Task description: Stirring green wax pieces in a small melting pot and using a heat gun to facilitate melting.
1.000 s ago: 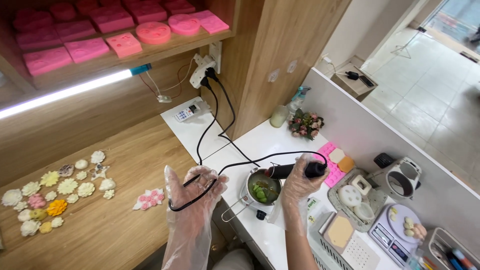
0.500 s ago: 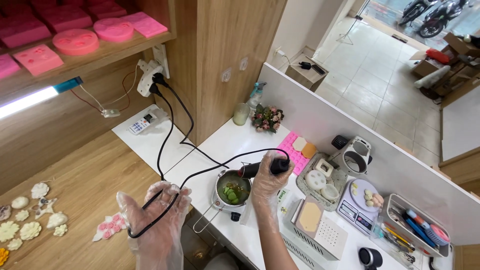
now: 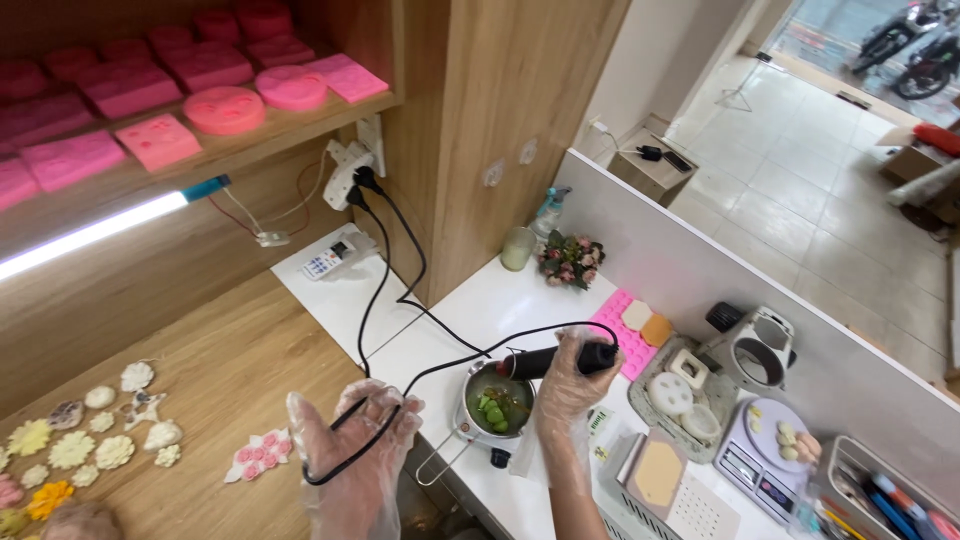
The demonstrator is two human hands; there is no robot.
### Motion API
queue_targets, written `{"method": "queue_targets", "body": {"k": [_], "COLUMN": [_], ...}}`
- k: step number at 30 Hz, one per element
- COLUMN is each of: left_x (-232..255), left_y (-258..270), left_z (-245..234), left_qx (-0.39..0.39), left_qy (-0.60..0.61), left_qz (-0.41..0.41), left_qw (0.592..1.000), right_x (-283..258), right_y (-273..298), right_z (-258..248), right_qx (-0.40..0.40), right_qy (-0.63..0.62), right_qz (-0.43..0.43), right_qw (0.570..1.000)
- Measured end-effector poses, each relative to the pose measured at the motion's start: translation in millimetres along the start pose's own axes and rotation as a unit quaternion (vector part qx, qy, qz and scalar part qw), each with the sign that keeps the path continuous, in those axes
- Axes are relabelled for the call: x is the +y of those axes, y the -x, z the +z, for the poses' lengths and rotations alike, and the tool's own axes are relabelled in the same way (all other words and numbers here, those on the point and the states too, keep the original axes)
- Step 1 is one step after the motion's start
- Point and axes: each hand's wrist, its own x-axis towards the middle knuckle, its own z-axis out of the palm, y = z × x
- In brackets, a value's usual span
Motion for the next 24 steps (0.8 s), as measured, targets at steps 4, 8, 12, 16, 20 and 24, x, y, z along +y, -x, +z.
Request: {"method": "queue_targets", "body": {"k": [4, 8, 12, 16, 20, 24], "left_x": [3, 6, 8, 8, 2, -1], "left_y": [3, 9, -4, 0, 1, -1], "left_z": [1, 15, -2, -9, -10, -9], "left_qx": [-0.019, 0.008, 0.013, -0.036, -0.046, 0.007], "left_qy": [-0.009, -0.042, -0.027, -0.016, -0.030, -0.033], "left_qz": [-0.008, -0.013, -0.031, -0.036, -0.022, -0.037], "left_qw": [1.000, 0.999, 0.999, 0.999, 0.998, 0.999], "right_x": [-5, -17, -17, -16, -14, -14], "right_y": [5, 7, 3, 6, 6, 8], "right_z": [5, 6, -4, -13, -13, -13], "right_qx": [-0.021, -0.051, -0.083, -0.102, -0.081, -0.032], "right_qy": [-0.024, -0.044, -0.021, -0.014, -0.026, -0.003], "right_qz": [0.033, 0.059, 0.080, 0.102, 0.064, 0.000], "right_qw": [0.999, 0.996, 0.993, 0.989, 0.994, 0.999]}}
